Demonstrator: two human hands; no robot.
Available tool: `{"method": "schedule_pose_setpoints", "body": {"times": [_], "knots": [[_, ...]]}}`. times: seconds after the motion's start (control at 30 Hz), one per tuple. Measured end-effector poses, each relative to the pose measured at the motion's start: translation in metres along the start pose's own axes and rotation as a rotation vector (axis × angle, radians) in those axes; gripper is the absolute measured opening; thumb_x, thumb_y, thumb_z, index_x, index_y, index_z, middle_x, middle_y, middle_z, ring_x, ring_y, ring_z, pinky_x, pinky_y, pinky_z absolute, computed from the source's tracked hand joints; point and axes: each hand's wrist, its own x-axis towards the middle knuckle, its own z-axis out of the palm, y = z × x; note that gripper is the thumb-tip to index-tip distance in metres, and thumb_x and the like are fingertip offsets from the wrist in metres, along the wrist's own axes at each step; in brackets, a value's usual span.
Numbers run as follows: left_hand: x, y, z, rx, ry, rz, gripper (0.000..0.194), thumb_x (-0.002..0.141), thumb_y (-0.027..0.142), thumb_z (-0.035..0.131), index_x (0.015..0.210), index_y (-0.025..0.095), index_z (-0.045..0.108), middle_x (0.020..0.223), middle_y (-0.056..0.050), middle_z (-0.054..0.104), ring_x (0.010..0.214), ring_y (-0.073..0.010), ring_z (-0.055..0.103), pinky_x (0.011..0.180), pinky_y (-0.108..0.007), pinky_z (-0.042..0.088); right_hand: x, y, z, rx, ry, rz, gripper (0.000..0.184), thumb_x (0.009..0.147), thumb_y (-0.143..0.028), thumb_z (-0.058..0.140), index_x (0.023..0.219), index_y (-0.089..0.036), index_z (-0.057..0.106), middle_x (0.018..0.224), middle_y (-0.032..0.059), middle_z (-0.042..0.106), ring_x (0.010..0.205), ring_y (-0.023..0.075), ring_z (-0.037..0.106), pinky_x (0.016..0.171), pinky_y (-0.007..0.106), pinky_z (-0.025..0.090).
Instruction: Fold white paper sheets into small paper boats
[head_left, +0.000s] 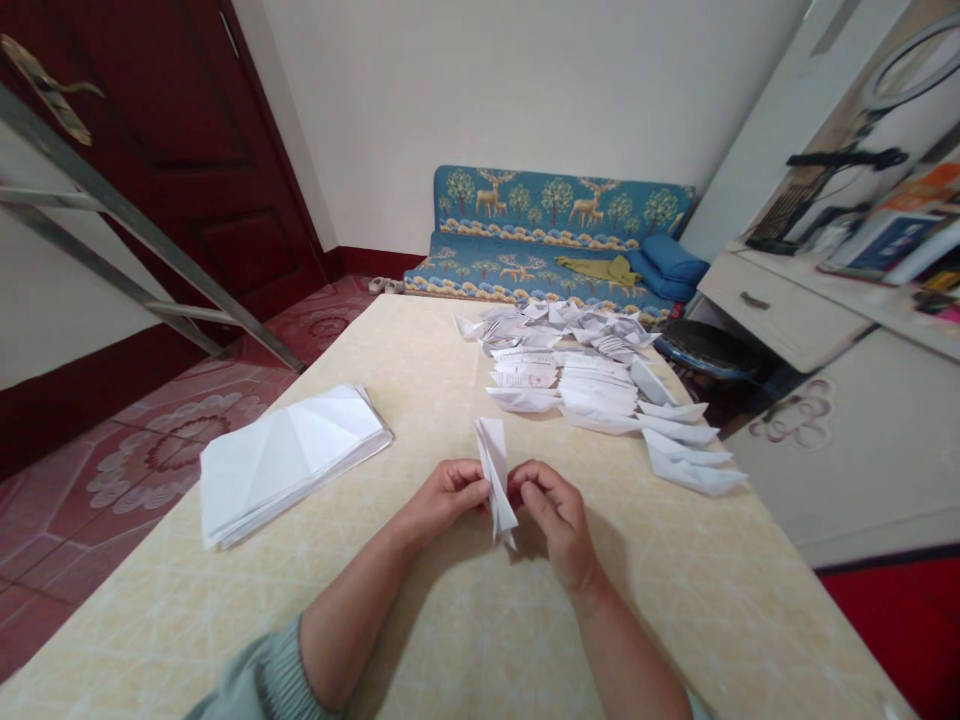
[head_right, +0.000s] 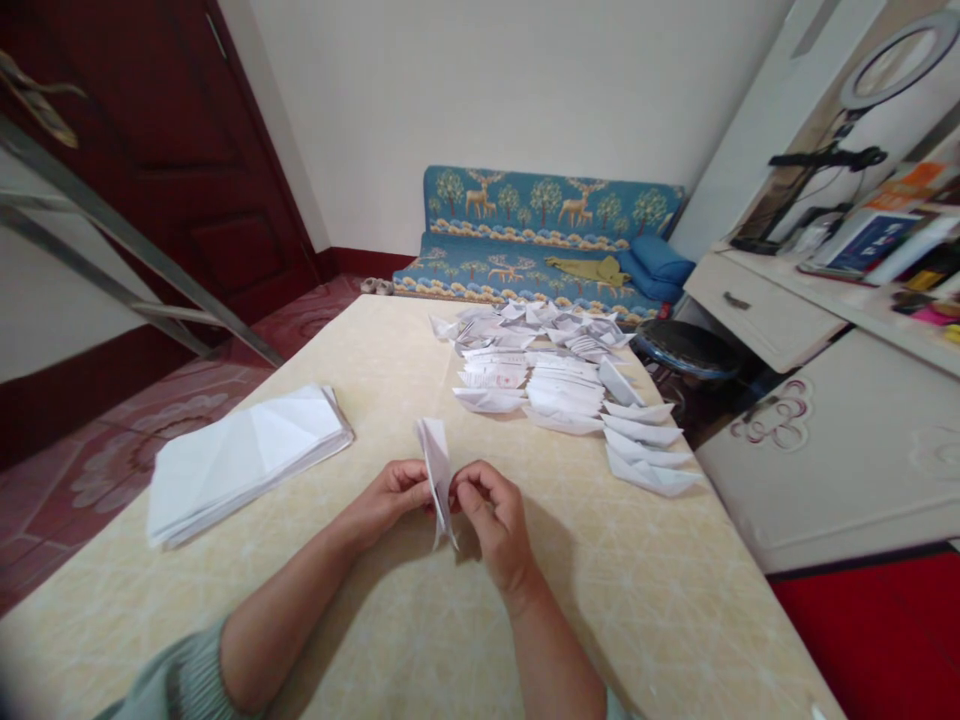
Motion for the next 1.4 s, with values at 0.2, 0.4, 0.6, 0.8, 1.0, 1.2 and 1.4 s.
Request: {"method": "schedule_pose_setpoints", "body": {"times": [0.2,0.4,0.6,0.8,1.0,1.2,1.4], "knots": [[0.0,-0.001,0.004,0.04,-0.038,-0.03,0.038,0.072,0.047,0.063,0.079,0.01,0.068,0.069,-0.005,0.062,0.061,-0.0122,0.052,0.062,-0.023,0.039,0.0,0.003,0.003,-0.154,0.036,-0.021,0.012,0.075,-0.027,0.06,0.083,-0.019,0.054,0.07,-0.001,0.054,0.063,0.0133,0.05,0.059,0.024,0.04],[-0.001,-0.002,0.007,0.051,-0.04,-0.069,0.042,0.07,0.051,0.064,0.081,0.01,0.067,0.068,-0.006,0.061,0.06,-0.0131,0.051,0.061,-0.024,0.039,0.001,0.005,0.006,-0.232,0.084,-0.092,0.007,0.075,-0.023,0.058,0.079,-0.02,0.053,0.075,-0.0006,0.05,0.068,0.014,0.049,0.061,0.024,0.04],[-0.002,0.002,0.011,0.033,-0.074,-0.085,0.042,0.07,0.051,0.063,0.079,0.01,0.068,0.067,-0.005,0.06,0.06,-0.0131,0.05,0.061,-0.024,0.038,0.003,0.008,0.008,-0.198,0.105,-0.103,0.007,0.078,-0.026,0.055,0.075,-0.02,0.054,0.078,0.0013,0.051,0.073,0.0153,0.049,0.063,0.025,0.04],[-0.002,0.003,0.011,0.023,-0.092,-0.094,0.044,0.067,0.052,0.066,0.081,0.01,0.068,0.07,-0.006,0.061,0.061,-0.0134,0.051,0.06,-0.023,0.037,0.004,0.009,0.012,-0.176,0.134,-0.114,0.008,0.075,-0.027,0.056,0.071,-0.02,0.054,0.075,0.0007,0.05,0.069,0.015,0.048,0.059,0.025,0.038],[0.0,-0.002,0.007,0.019,-0.09,-0.112,0.037,0.066,0.044,0.07,0.077,0.009,0.069,0.068,-0.006,0.063,0.059,-0.0124,0.052,0.057,-0.022,0.038,0.004,0.012,0.011,-0.214,0.098,-0.099,0.006,0.068,-0.017,0.059,0.074,-0.02,0.058,0.077,0.0008,0.053,0.068,0.015,0.05,0.057,0.024,0.038],[0.003,-0.004,0.004,0.038,0.05,-0.136,0.037,0.067,0.043,0.07,0.078,0.008,0.07,0.066,-0.007,0.064,0.053,-0.0109,0.05,0.053,-0.021,0.038,0.006,0.018,0.009,-0.063,0.096,0.009,0.012,0.077,-0.023,0.053,0.078,-0.019,0.064,0.078,0.0021,0.059,0.074,0.0173,0.054,0.065,0.025,0.041],[-0.001,0.0,0.005,-0.012,0.036,-0.162,0.035,0.07,0.041,0.067,0.083,0.009,0.069,0.071,-0.006,0.066,0.057,-0.0126,0.054,0.055,-0.021,0.039,0.008,0.025,-0.002,0.121,0.162,0.161,0.037,0.085,-0.049,0.045,0.085,-0.018,0.065,0.069,0.0011,0.063,0.063,0.0159,0.054,0.059,0.025,0.04]]}}
